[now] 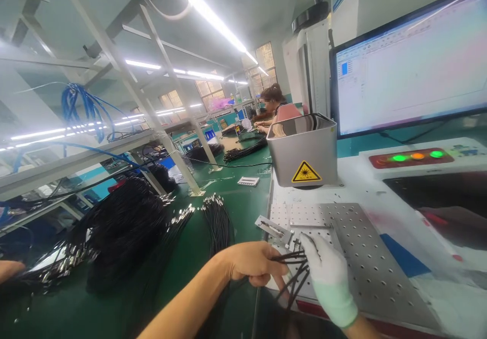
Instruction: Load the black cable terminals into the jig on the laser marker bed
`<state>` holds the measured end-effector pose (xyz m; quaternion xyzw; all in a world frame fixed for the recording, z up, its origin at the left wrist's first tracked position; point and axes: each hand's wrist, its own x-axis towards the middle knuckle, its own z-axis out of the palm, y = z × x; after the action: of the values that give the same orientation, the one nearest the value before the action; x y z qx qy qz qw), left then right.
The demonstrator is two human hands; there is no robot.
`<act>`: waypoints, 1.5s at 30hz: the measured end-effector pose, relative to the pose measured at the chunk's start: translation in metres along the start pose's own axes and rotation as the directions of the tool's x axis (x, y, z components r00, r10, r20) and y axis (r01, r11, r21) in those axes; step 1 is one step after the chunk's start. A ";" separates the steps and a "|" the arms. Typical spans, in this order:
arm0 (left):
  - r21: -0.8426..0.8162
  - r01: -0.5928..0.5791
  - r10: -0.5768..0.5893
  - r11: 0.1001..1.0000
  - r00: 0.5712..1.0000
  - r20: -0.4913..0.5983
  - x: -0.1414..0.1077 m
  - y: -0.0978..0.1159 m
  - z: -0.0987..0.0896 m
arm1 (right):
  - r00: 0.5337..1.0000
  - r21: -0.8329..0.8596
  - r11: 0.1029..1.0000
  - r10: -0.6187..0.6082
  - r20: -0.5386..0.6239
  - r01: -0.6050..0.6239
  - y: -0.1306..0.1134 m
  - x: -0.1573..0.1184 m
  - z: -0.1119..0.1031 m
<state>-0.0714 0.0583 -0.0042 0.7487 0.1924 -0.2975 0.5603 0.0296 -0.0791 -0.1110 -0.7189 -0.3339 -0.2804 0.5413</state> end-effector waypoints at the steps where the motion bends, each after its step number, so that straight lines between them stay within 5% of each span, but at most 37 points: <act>1: -0.011 -0.013 0.013 1.000 0.999 0.030 0.001 0.004 -0.001 | 1.000 -0.016 1.000 -0.007 -0.023 0.006 -0.001 0.003 0.001; 5: -0.205 -0.067 0.102 0.976 0.981 0.163 0.018 -0.008 0.013 | 0.990 -0.052 0.989 -0.134 0.053 0.137 0.007 0.012 0.009; 8: -0.303 -0.142 0.130 0.942 0.990 -0.061 0.037 -0.029 0.029 | 0.964 -0.068 0.980 -0.171 0.205 0.188 0.029 0.021 0.008; 10: -0.332 -0.175 0.104 0.927 0.969 -0.222 0.046 -0.039 0.037 | 0.964 -0.110 0.987 -0.090 0.250 0.121 0.051 0.026 -0.002; 14: -0.329 -0.175 0.045 0.928 0.929 -0.366 0.062 -0.055 0.043 | 0.955 -0.249 0.966 0.132 0.264 -0.064 0.096 0.020 -0.032; 19: -0.314 -0.277 0.082 0.908 0.853 -0.515 0.081 -0.070 0.044 | 0.785 -0.319 0.948 0.181 0.592 0.022 0.111 -0.013 -0.038; 23: -0.344 -0.370 0.145 0.863 0.834 -0.532 0.084 -0.064 0.052 | 0.692 -0.339 0.933 0.166 0.703 0.120 0.108 -0.030 -0.025; 26: -0.302 -0.354 0.134 0.885 0.815 -0.564 0.084 -0.058 0.059 | 0.695 -0.343 0.928 0.153 0.703 0.143 0.118 -0.036 -0.020; 30: -0.223 -0.304 0.081 0.926 0.738 -0.670 0.092 -0.058 0.067 | 0.718 -0.309 0.930 0.075 0.692 0.200 0.135 -0.044 -0.019; 36: 0.012 -0.046 0.039 0.999 0.636 -0.771 0.091 -0.051 0.077 | 0.762 -0.274 0.884 -0.130 0.634 0.379 0.142 -0.050 -0.024; 40: 0.075 0.116 -0.015 0.990 0.628 -0.778 0.086 -0.041 0.082 | 0.791 -0.266 0.797 -0.379 0.480 0.543 0.131 -0.044 -0.027; 45: 0.135 0.220 -0.042 0.966 0.648 -0.761 0.088 -0.035 0.088 | 0.774 -0.285 0.734 -0.499 0.391 0.617 0.114 -0.036 -0.028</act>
<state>-0.0475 -0.0192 -0.1051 0.8442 0.4273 -0.0202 0.3229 0.0957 -0.1343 -0.1986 -0.7104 -0.5471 -0.3851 0.2184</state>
